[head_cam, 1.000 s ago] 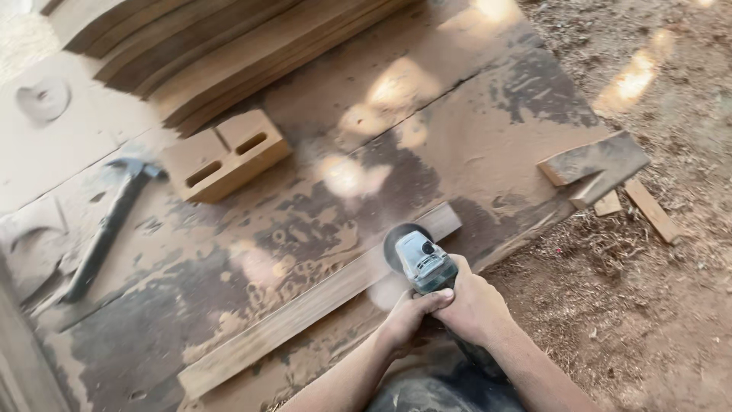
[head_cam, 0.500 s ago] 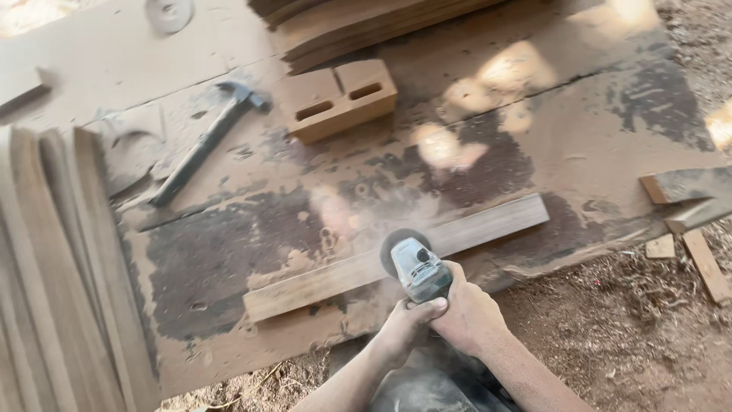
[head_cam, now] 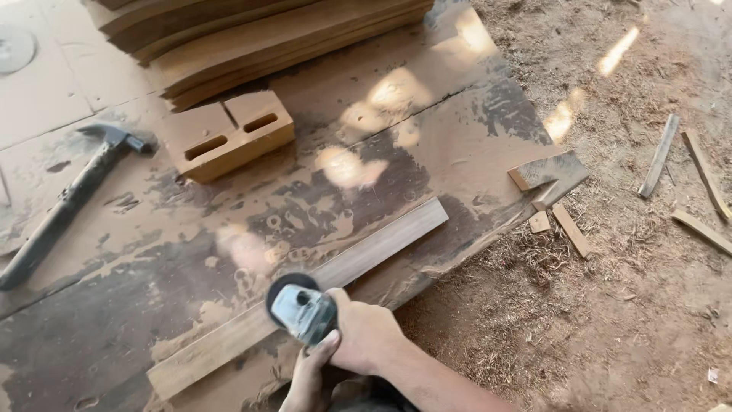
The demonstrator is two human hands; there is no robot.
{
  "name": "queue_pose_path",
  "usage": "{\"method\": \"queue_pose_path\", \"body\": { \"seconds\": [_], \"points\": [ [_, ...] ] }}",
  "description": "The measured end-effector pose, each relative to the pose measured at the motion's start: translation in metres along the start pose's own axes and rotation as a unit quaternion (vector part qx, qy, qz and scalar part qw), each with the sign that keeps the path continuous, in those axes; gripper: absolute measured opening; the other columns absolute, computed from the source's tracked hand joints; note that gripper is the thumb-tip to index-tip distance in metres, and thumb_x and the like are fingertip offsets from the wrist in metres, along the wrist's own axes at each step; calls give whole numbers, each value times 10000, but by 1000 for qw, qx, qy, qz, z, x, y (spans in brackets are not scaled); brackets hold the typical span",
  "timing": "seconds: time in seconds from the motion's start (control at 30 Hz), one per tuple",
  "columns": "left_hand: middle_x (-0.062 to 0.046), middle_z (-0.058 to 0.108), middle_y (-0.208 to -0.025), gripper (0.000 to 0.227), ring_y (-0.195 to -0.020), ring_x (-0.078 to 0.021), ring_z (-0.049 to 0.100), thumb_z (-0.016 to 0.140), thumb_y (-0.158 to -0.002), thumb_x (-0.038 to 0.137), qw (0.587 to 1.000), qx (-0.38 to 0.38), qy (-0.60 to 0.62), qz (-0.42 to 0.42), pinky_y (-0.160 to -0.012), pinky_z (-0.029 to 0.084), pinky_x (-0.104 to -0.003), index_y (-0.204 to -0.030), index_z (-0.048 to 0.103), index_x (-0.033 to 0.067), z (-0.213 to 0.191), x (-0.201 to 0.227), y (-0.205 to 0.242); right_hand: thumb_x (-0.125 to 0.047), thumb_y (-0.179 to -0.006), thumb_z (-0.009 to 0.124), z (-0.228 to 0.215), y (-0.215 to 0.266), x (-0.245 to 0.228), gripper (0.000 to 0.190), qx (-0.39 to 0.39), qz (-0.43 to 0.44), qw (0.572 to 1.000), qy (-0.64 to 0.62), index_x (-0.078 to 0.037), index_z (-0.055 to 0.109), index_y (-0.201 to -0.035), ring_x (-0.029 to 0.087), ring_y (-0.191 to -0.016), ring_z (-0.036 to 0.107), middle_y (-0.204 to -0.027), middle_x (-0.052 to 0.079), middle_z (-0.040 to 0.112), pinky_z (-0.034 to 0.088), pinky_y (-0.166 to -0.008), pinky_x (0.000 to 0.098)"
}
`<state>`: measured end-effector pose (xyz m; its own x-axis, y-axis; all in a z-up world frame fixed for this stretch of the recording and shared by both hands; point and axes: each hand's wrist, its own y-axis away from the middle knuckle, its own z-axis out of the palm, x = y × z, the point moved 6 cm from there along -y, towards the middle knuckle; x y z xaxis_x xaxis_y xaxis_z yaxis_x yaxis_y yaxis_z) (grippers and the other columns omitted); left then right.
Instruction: The person uses an angle grinder with a sanding disc to smooth the surface of a wooden plank. The person moves the tool back and forth along the length of the plank, generating sawdust.
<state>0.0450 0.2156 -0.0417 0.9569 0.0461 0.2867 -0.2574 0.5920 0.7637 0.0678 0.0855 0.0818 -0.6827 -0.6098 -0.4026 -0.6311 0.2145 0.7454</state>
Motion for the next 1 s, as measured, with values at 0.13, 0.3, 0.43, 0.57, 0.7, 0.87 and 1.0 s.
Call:
{"method": "queue_pose_path", "body": {
  "seconds": [0.13, 0.3, 0.43, 0.57, 0.7, 0.87, 1.0],
  "points": [
    [-157, 718, -1208, 598, -1061, -304, 739, 727, -831, 306, 998, -58, -20, -14, -913, 630, -490, -1340, 572, 33, 47, -10, -33, -471, -780, 701, -30, -3, 47, 759, 49, 54, 997, -19, -163, 415, -1412, 384, -1051, 705, -1064, 194, 735, 548, -936, 477],
    [-155, 721, -1142, 572, -984, -299, 741, 739, -848, 329, 990, -93, -89, -58, -846, 641, -478, -1295, 588, 6, 103, -19, -68, -483, -756, 736, -59, -8, 108, 785, 84, 102, 990, -47, -191, 406, -1405, 371, -1089, 699, -1100, 183, 733, 542, -967, 466],
    [-158, 733, -1076, 535, -898, -299, 744, 745, -862, 322, 984, -99, -115, -90, -793, 640, -463, -1263, 597, 0, 140, -27, -95, -444, -758, 740, -82, -13, 147, 767, 94, 128, 985, -59, -189, 404, -1398, 358, -1120, 696, -1124, 176, 735, 540, -984, 462],
    [-148, 737, -1056, 512, -871, -273, 762, 745, -860, 313, 978, -110, -140, -110, -786, 658, -446, -1252, 607, 15, 176, -38, -119, -449, -761, 747, -104, -12, 185, 777, 99, 158, 979, -77, -195, 394, -1405, 363, -1127, 690, -1143, 170, 729, 536, -986, 460],
    [-142, 732, -1045, 503, -865, -260, 742, 768, -873, 300, 974, -111, -163, -113, -770, 645, -436, -1249, 620, 0, 205, -45, -139, -456, -727, 764, -124, -13, 212, 777, 125, 155, 973, -115, -189, 428, -1375, 356, -1126, 701, -1142, 167, 738, 549, -972, 452],
    [-112, 736, -1036, 457, -888, -245, 737, 756, -844, 274, 969, -114, -179, -123, -762, 645, -430, -1214, 633, 36, 223, -57, -155, -461, -707, 779, -132, -13, 241, 805, 134, 172, 968, -123, -198, 431, -1383, 366, -1126, 696, -1148, 172, 731, 551, -963, 459],
    [-137, 742, -1075, 487, -913, -247, 742, 770, -868, 270, 966, -122, -189, -130, -800, 644, -408, -1246, 644, -9, 222, -72, -148, -455, -722, 768, -123, -2, 251, 813, 137, 180, 965, -132, -184, 410, -1400, 389, -1099, 701, -1113, 199, 737, 558, -949, 467]
  ]
}}
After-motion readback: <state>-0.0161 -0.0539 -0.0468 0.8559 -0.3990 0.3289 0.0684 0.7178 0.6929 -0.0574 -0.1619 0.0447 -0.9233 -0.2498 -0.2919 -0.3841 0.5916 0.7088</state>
